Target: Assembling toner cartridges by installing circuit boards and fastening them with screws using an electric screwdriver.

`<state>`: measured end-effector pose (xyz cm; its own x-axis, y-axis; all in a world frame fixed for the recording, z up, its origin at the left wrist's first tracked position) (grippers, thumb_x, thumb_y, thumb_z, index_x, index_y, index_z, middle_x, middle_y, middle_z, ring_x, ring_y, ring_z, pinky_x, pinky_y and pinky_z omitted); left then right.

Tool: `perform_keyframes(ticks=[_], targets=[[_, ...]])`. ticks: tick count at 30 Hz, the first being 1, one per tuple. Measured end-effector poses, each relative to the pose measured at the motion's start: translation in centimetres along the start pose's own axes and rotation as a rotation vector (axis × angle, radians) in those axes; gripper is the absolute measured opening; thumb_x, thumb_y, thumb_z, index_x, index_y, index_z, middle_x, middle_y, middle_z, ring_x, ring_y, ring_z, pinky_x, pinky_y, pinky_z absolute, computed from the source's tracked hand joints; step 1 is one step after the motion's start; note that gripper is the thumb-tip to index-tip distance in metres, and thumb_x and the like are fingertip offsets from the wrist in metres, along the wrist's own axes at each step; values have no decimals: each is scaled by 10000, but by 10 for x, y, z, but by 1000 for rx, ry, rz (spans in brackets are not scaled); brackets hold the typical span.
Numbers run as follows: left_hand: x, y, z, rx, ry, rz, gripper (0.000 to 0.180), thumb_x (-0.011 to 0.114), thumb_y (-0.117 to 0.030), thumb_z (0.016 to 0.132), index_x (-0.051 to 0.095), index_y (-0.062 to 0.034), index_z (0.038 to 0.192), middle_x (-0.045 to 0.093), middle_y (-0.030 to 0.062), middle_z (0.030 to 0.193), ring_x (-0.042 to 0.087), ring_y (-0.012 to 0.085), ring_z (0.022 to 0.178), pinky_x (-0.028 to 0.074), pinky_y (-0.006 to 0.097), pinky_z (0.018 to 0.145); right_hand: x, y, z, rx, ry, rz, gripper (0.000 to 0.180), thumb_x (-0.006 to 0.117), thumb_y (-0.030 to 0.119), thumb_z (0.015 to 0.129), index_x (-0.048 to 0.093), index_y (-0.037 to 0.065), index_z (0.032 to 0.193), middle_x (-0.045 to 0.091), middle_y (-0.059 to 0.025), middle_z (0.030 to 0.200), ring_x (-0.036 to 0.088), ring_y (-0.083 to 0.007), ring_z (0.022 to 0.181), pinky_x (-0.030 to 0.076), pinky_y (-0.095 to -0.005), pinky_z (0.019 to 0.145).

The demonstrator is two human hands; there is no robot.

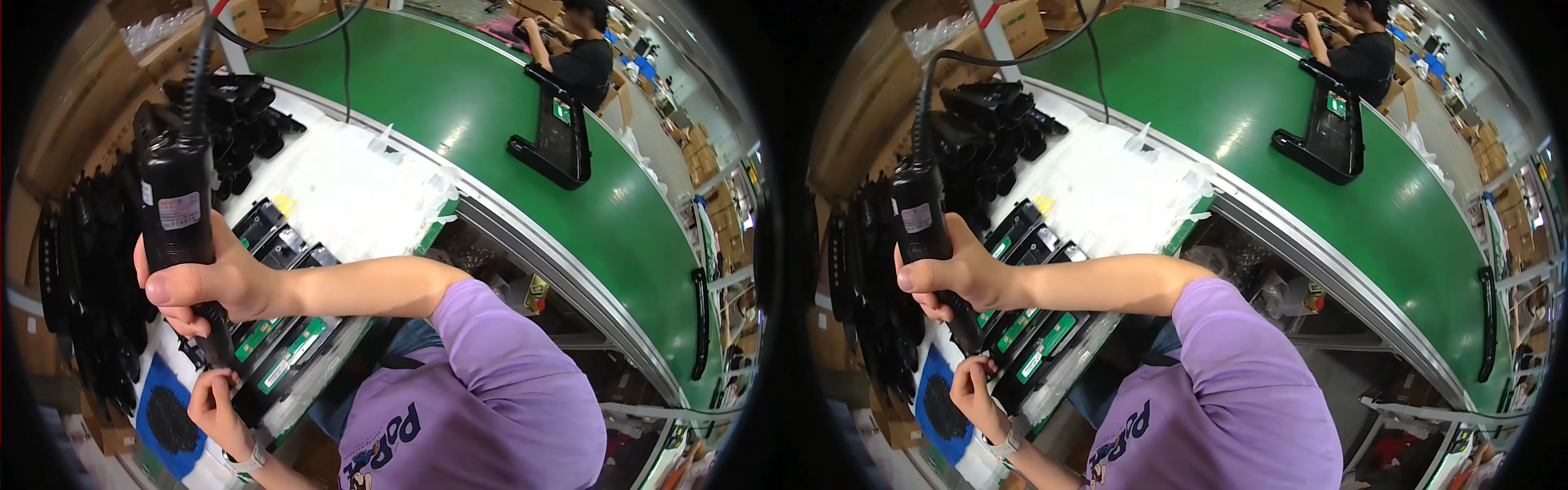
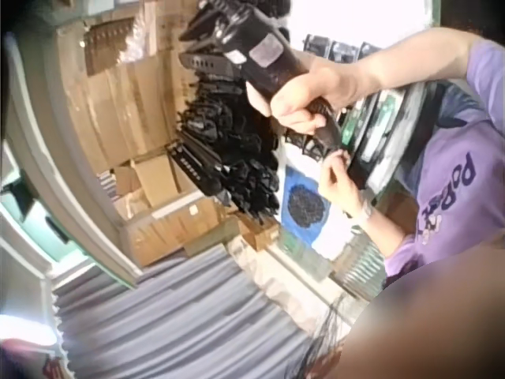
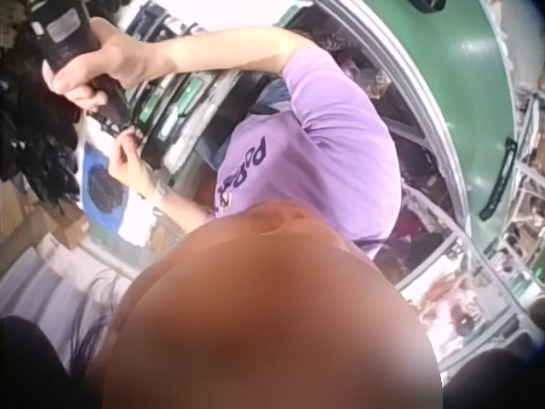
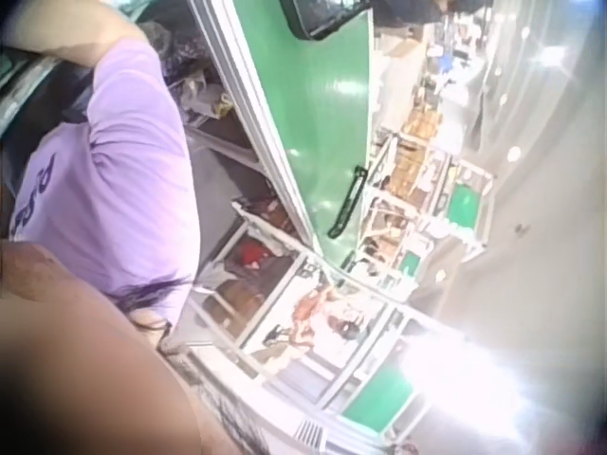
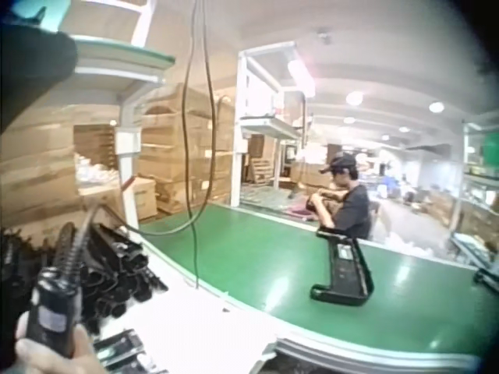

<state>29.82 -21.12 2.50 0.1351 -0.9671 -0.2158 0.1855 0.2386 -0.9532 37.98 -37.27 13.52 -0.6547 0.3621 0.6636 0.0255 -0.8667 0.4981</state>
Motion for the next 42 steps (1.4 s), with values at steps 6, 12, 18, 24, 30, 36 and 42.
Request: perform_keyframes(ticks=[6,12,18,24,30,36,42], targets=[[10,0,-1,37,28,-37,121,639,-59,840,584,43,805,567,55,763,539,114,684,429,217,640,-2,7,-14,-7,-61,19,231,636,142,745,487,7,860,468,-49,520,472,-135,385,419,-270,404],[9,4,-1,42,68,-10,128,681,-42,796,577,32,781,568,46,756,527,102,672,416,206,632,-1,4,-16,5,-63,14,216,635,122,746,495,4,861,480,-46,519,479,-127,389,413,-257,398],[-7,17,-14,-79,-17,-156,117,662,-37,793,574,31,756,582,72,730,548,117,647,431,222,605,2,-15,-14,6,-165,-81,162,579,135,817,495,-4,828,505,-53,523,470,-110,399,399,-236,412],[-36,-14,-2,93,-148,116,192,698,-56,717,612,25,868,615,79,833,573,161,792,440,270,701,-5,-30,5,113,-61,-269,236,437,244,900,477,29,990,427,-17,592,417,-113,420,420,-306,487],[-137,3,-20,32,-510,1430,311,704,-292,748,660,-28,906,596,112,872,553,285,842,468,365,699,13,-65,-3,202,172,-493,307,520,251,821,455,21,1013,402,-12,551,388,-110,410,353,-263,443],[-167,22,-22,-97,-479,1401,193,710,-204,739,647,-42,823,583,100,817,560,277,820,474,362,677,13,-85,-3,228,161,-684,312,577,226,790,450,26,993,437,-22,559,406,-112,412,355,-258,433],[-170,21,-19,-54,-548,1341,145,699,-133,739,591,-38,726,568,85,749,560,277,762,463,367,649,15,-92,-1,235,159,-707,297,600,220,785,454,27,959,428,-23,541,400,-113,403,345,-250,413]])
Point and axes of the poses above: each hand's wrist, its own z-axis towards the middle knuckle, its own x-axis out of the palm, y = z × x, the point moved 8 cm from there along z, towards the middle knuckle
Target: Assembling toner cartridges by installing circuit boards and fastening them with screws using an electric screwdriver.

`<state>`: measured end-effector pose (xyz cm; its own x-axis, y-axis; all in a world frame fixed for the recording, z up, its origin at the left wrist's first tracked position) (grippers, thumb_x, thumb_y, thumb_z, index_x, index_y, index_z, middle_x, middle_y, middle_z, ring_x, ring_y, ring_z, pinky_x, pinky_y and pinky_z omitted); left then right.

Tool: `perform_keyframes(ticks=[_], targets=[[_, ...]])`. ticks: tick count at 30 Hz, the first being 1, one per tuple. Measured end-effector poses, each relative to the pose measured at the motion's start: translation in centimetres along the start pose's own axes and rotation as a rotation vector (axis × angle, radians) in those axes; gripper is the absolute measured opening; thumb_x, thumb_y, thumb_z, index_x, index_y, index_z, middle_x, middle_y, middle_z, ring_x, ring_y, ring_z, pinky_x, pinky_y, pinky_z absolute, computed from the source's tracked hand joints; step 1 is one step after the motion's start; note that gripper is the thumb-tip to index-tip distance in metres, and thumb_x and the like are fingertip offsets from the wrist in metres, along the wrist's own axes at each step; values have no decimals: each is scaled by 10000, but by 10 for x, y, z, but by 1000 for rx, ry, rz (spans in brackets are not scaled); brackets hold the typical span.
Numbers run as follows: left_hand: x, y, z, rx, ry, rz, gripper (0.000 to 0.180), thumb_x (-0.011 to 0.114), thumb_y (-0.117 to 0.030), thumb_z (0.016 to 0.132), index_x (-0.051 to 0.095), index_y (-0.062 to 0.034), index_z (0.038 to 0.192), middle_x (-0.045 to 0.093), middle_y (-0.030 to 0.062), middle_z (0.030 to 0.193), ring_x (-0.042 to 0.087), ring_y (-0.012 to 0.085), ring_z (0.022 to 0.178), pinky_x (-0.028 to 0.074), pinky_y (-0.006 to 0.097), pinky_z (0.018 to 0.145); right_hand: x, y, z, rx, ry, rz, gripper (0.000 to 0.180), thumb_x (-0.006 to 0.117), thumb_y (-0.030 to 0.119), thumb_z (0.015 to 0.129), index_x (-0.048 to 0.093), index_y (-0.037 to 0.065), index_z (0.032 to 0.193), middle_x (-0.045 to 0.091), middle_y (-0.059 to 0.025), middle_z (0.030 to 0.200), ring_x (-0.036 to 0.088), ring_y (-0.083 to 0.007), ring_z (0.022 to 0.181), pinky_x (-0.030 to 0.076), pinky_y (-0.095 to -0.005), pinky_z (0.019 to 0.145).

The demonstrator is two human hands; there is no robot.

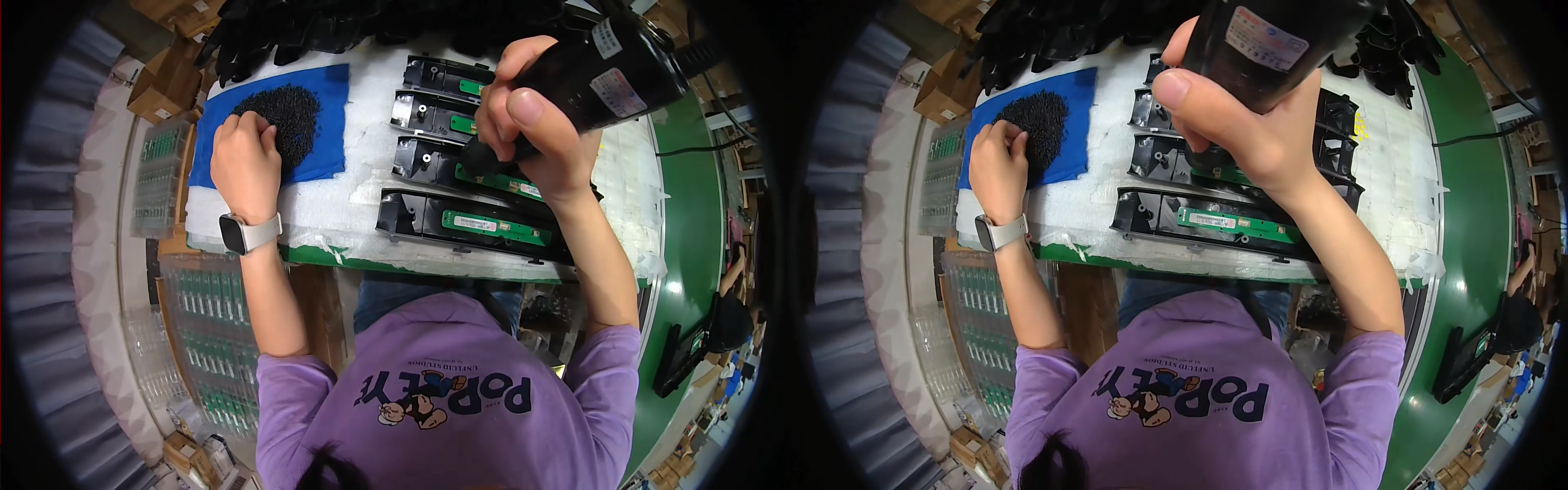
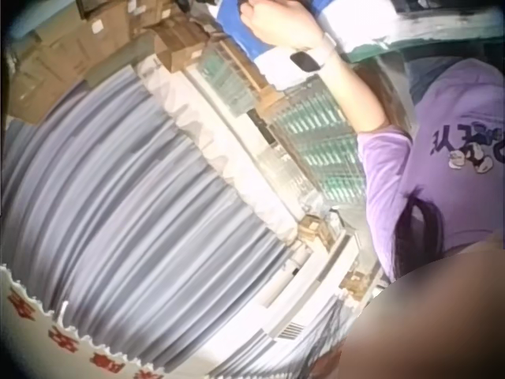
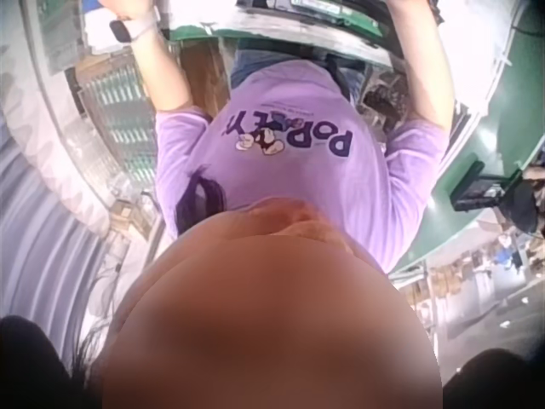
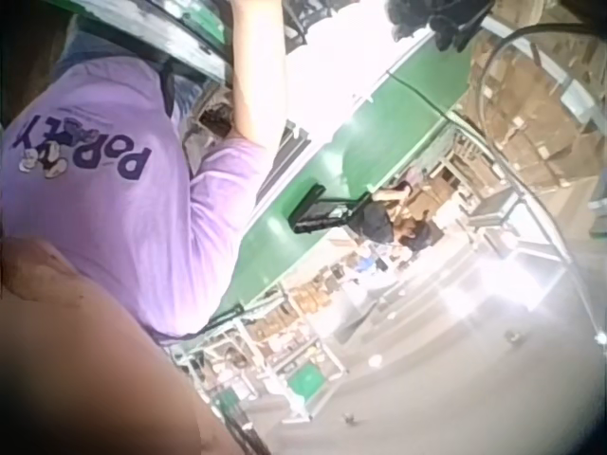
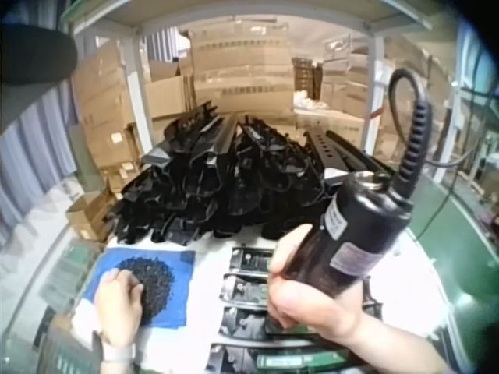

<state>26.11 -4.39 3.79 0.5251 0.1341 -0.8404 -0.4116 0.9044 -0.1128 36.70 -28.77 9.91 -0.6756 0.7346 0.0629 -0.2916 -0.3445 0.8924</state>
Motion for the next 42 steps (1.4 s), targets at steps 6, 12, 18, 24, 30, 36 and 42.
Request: perform_keyframes(ticks=[6,12,18,24,30,36,42], targets=[[-5,2,-1,-53,-74,-127,181,693,-174,767,582,-37,723,572,88,697,560,274,679,444,363,597,24,-5,-1,-25,137,-13,254,638,130,763,422,30,851,453,-35,544,403,-87,416,343,-218,405],[-9,2,-3,-146,-68,-346,197,691,-196,795,627,-17,741,611,88,667,574,207,572,437,291,539,26,-7,0,-19,171,34,251,645,119,769,418,29,826,458,-29,551,401,-75,425,331,-204,396],[20,-28,-15,-242,209,-1216,115,646,-61,831,680,37,879,673,60,774,607,91,676,483,202,643,22,-7,0,-69,190,-12,230,642,82,741,455,20,860,475,-30,552,418,-77,413,348,-205,387],[12,-98,-44,-256,522,-1614,158,632,47,804,641,53,962,667,94,869,638,112,742,512,204,690,2,33,0,-126,244,358,364,530,315,850,457,28,1062,455,8,644,428,-85,466,411,-274,542],[2,-139,-57,-214,709,-1810,136,609,74,809,638,59,941,662,106,840,644,147,762,521,235,702,-31,54,-10,-202,254,741,395,520,333,858,463,23,1096,459,18,680,445,-96,524,384,-290,638],[9,-148,-61,-211,785,-1761,123,624,74,795,651,58,914,668,122,848,650,156,771,524,243,715,-45,51,-21,-235,143,728,376,524,326,854,476,27,1076,459,15,682,445,-98,532,373,-298,635],[9,-151,-62,-168,793,-1717,144,652,89,762,648,60,903,668,119,849,649,150,769,522,240,714,-44,44,-26,-199,147,769,369,517,324,859,470,36,1086,458,11,686,441,-102,538,373,-304,645]])
Point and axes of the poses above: each hand's wrist, its own z-axis towards the middle knuckle, its own x-axis out of the palm, y = z × x, the point moved 8 cm from there along z, towards the middle knuckle
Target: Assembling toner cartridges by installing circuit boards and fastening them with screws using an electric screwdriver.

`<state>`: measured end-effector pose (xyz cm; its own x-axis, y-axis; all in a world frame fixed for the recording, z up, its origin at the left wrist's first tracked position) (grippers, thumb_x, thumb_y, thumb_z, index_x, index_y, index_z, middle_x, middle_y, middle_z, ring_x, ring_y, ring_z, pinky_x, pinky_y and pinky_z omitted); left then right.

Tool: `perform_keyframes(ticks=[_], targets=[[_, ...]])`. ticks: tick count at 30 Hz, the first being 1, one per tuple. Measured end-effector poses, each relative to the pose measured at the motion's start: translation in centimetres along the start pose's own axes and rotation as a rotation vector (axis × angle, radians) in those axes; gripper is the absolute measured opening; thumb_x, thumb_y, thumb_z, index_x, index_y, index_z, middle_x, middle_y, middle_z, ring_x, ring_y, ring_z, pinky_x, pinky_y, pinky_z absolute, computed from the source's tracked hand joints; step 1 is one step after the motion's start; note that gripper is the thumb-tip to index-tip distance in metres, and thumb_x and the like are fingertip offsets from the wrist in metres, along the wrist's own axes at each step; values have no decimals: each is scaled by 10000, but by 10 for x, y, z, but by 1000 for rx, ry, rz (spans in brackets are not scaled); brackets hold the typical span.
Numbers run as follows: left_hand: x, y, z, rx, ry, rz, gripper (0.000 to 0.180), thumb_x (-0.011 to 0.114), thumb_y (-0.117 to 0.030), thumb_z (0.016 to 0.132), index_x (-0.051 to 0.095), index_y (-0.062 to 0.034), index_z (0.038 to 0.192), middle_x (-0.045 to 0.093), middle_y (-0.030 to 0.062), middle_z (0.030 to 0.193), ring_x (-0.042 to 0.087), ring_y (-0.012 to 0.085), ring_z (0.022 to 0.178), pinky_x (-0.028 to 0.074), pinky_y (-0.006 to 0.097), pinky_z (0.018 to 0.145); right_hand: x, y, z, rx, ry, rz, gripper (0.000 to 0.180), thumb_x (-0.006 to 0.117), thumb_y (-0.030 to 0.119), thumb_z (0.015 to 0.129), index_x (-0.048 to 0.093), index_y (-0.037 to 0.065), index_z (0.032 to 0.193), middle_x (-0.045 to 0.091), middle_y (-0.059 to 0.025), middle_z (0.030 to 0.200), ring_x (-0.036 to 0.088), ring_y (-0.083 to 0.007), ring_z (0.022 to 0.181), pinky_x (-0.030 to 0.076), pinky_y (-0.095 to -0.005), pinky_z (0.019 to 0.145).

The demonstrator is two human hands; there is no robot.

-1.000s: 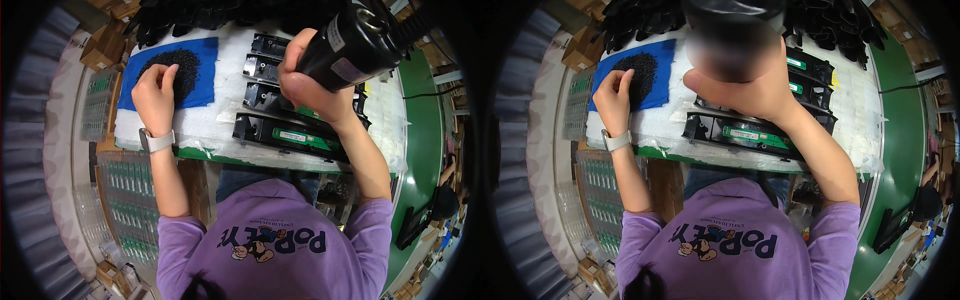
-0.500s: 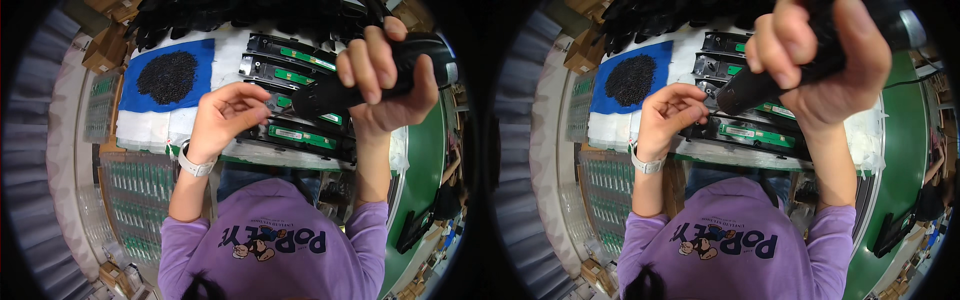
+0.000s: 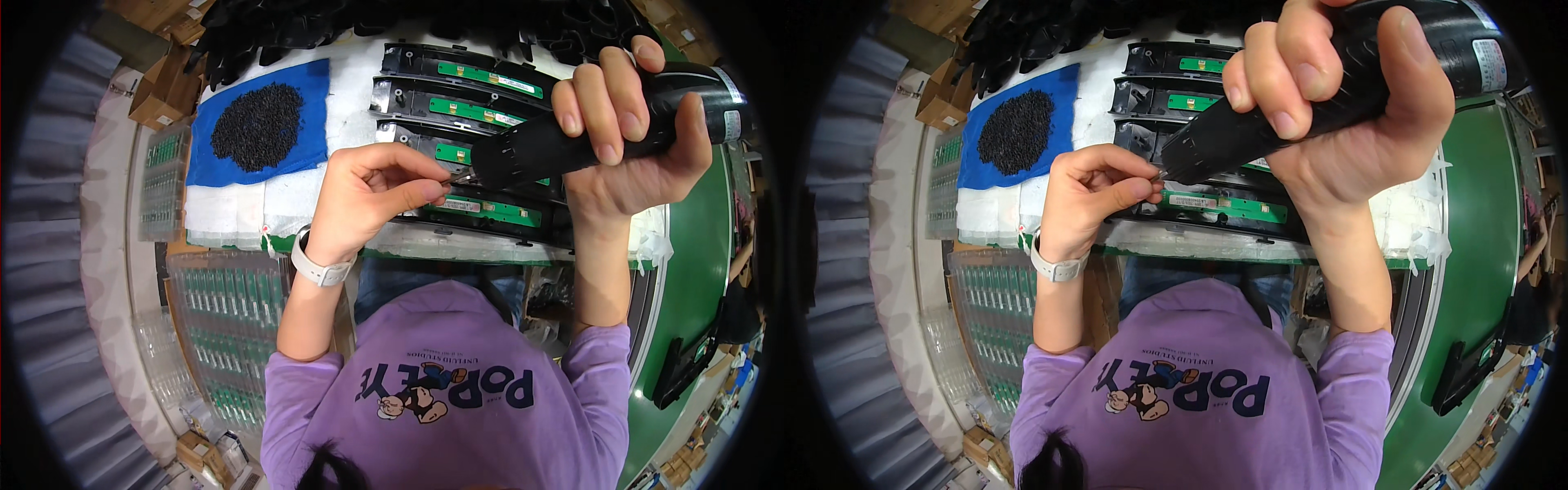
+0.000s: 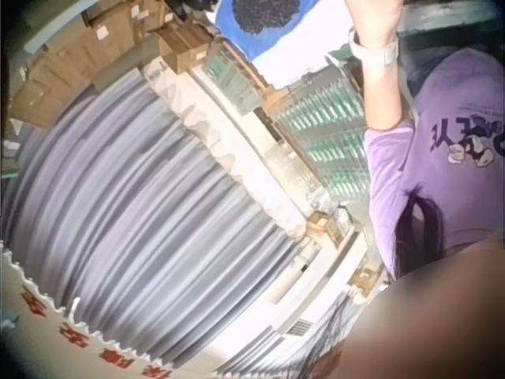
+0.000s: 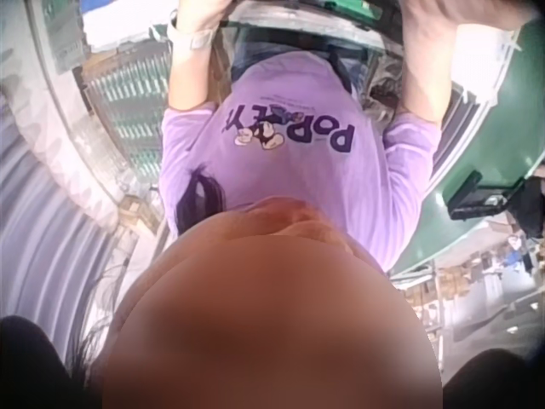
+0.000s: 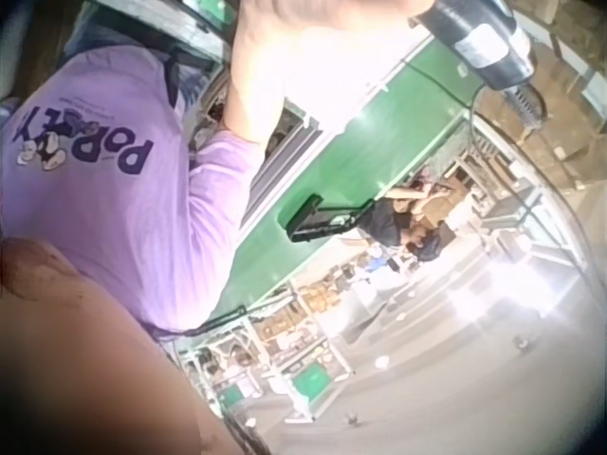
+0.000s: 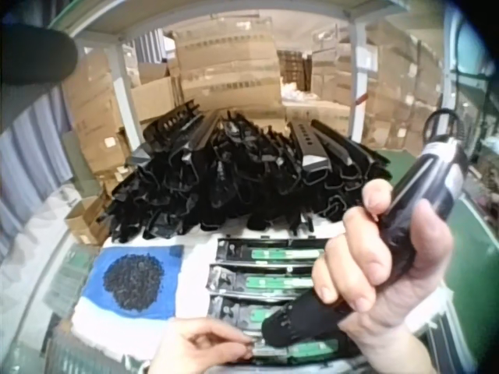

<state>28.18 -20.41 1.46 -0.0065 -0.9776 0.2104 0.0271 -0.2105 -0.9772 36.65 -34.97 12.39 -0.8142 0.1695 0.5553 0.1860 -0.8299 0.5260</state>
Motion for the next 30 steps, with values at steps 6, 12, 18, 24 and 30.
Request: perform_keyframes(ticks=[6,12,18,24,30], targets=[[-2,7,-1,-20,-26,20,150,675,107,731,644,57,869,662,106,842,640,142,767,518,230,719,3,-5,-3,6,2,-2,366,502,324,867,469,37,1092,457,11,685,437,-105,537,376,-304,644],[9,-9,1,76,48,60,341,763,42,636,651,11,957,655,79,910,621,133,869,490,248,711,-5,8,-4,41,-46,-20,370,482,323,878,460,28,1100,453,13,678,437,-100,523,383,-300,635],[-86,-65,-13,364,-734,1620,461,725,-344,740,623,6,1023,622,139,960,575,304,851,460,374,729,-23,38,-24,116,-40,-521,385,526,334,851,437,25,1063,417,24,600,407,-72,438,390,-248,530],[-148,-47,-15,72,-740,1935,294,676,-317,785,653,-39,879,604,121,857,557,316,839,458,399,706,-38,48,-39,91,-73,-673,381,550,304,826,439,11,1043,432,8,600,392,-77,417,371,-250,470],[-154,-41,-9,107,-702,1871,138,643,-168,808,615,-35,787,585,116,801,555,308,798,451,402,690,-49,47,-41,75,-92,-696,368,525,282,838,433,4,1059,421,0,596,386,-84,415,363,-248,467]])
Point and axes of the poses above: each hand's wrist, its own z-axis towards the middle knuckle, its own x-axis out of the palm, y = z × x, the point moved 8 cm from there along z, towards the middle knuckle
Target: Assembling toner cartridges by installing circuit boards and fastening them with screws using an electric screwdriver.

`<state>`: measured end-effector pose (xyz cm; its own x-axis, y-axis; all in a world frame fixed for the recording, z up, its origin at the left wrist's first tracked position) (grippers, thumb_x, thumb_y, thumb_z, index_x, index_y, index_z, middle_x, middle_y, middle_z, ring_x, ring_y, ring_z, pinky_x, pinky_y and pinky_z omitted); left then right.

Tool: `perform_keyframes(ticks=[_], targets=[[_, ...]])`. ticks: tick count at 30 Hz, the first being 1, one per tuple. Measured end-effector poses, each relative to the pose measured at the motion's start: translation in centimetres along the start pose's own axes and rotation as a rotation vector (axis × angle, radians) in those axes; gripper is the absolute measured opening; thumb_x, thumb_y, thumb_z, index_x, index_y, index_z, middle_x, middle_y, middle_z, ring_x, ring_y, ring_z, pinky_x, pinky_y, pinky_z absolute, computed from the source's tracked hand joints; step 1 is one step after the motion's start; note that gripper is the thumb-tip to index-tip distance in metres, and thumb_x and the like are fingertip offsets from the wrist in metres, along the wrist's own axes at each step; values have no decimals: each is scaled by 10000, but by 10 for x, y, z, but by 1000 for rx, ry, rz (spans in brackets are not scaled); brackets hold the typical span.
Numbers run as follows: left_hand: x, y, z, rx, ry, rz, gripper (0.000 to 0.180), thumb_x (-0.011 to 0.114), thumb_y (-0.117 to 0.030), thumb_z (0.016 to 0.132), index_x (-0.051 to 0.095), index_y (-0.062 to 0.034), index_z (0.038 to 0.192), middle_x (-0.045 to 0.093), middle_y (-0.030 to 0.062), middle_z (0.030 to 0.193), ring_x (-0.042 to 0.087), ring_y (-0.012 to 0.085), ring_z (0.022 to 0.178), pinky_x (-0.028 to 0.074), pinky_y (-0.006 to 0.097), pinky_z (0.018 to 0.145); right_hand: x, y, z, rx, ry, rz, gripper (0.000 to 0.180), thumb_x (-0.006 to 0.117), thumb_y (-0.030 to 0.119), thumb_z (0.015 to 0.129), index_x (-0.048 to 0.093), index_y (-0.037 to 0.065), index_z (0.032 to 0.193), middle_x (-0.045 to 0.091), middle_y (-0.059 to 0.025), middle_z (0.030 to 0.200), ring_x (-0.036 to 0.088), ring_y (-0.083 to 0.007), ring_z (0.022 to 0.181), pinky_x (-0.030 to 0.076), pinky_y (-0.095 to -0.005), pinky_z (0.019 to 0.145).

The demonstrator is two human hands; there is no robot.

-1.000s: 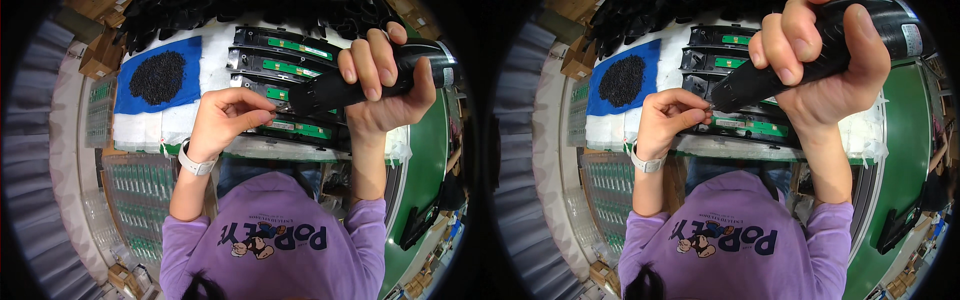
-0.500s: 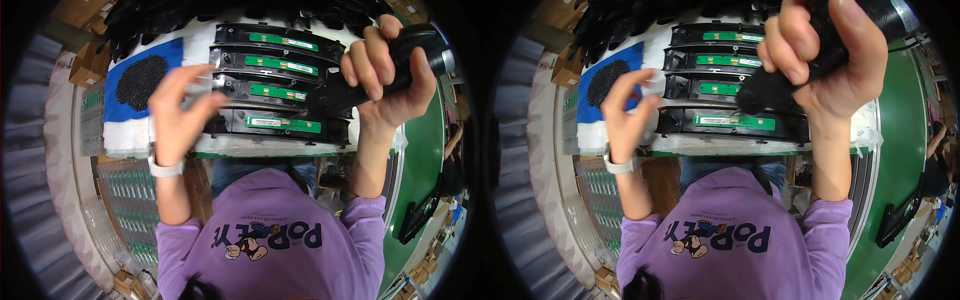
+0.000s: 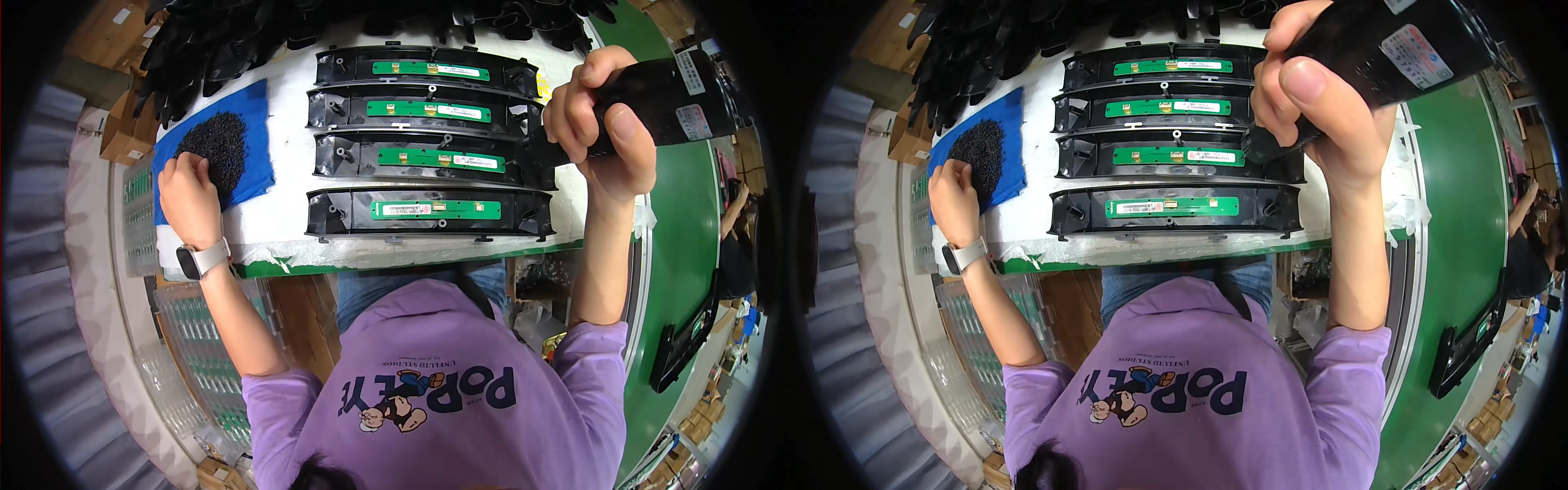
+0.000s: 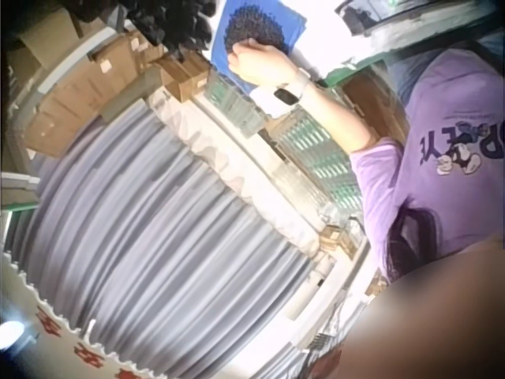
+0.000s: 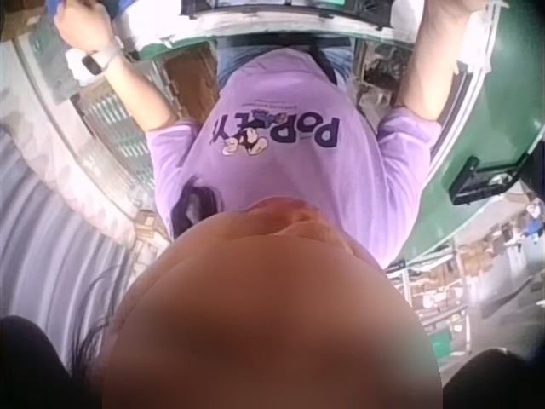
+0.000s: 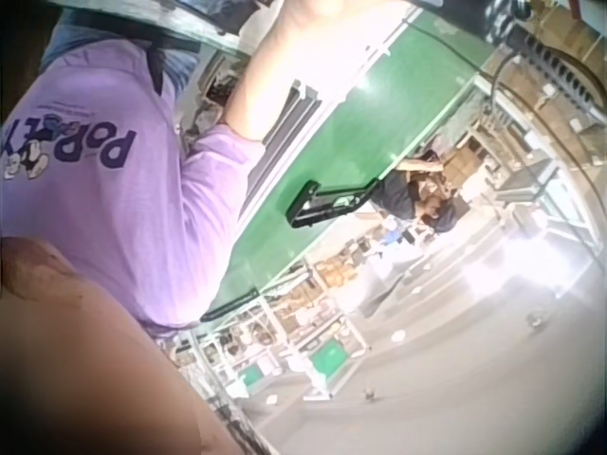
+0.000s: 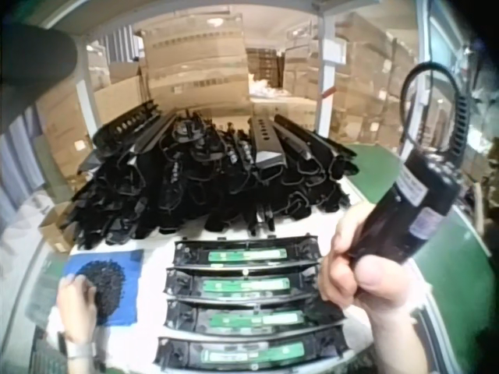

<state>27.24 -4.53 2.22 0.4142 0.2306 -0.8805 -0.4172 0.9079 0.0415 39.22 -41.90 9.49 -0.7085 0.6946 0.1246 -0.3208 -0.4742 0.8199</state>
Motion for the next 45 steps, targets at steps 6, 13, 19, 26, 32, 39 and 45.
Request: perform_keyframes(ticks=[6,13,19,26,32,39,45], targets=[[-11,-6,-1,-72,-90,-73,138,636,-154,822,610,-22,788,594,126,759,567,312,730,446,394,643,-2,-6,1,38,-49,0,308,521,254,838,434,16,1013,418,-3,592,390,-87,413,354,-249,464],[-18,-6,0,-116,-197,-251,147,637,-153,836,648,-7,846,645,146,761,619,281,651,479,329,599,9,-8,5,60,-66,-80,250,574,209,799,412,28,859,395,-22,546,387,-99,399,323,-241,394],[1,-13,-3,-224,-37,-839,120,656,-98,833,675,2,896,656,29,732,590,71,671,468,205,636,6,-14,3,140,-120,-159,257,588,204,792,413,26,852,407,-35,542,372,-103,389,325,-233,391],[-4,-92,-18,-165,253,-1357,118,637,-40,837,650,11,942,656,31,817,595,72,751,465,195,699,6,-6,9,39,-29,-38,411,574,307,837,446,3,1081,428,2,595,405,-96,429,357,-251,460],[-30,-166,-51,-108,559,-1736,149,643,50,787,645,31,934,668,75,842,630,102,753,498,205,693,30,22,17,-132,71,572,402,637,331,794,491,50,1041,491,32,656,476,-92,489,381,-282,605],[-36,-180,-53,-93,708,-1790,116,664,63,757,660,34,869,671,90,840,646,136,775,516,235,717,37,28,6,-158,-12,543,379,637,316,792,500,53,1029,494,29,662,478,-96,495,376,-284,609],[-35,-179,-53,-83,719,-1742,113,692,59,730,659,32,834,670,83,827,641,128,766,511,231,713,41,24,6,-149,22,609,364,631,313,800,501,57,1024,498,26,671,481,-100,502,374,-285,612]])
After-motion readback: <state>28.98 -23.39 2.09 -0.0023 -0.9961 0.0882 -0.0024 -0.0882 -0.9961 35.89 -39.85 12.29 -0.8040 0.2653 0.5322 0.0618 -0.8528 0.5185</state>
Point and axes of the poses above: each hand's wrist, its own z-axis towards the middle knuckle, its own x-axis out of the palm, y = z × x, the point moved 8 cm from there along z, towards the middle knuckle
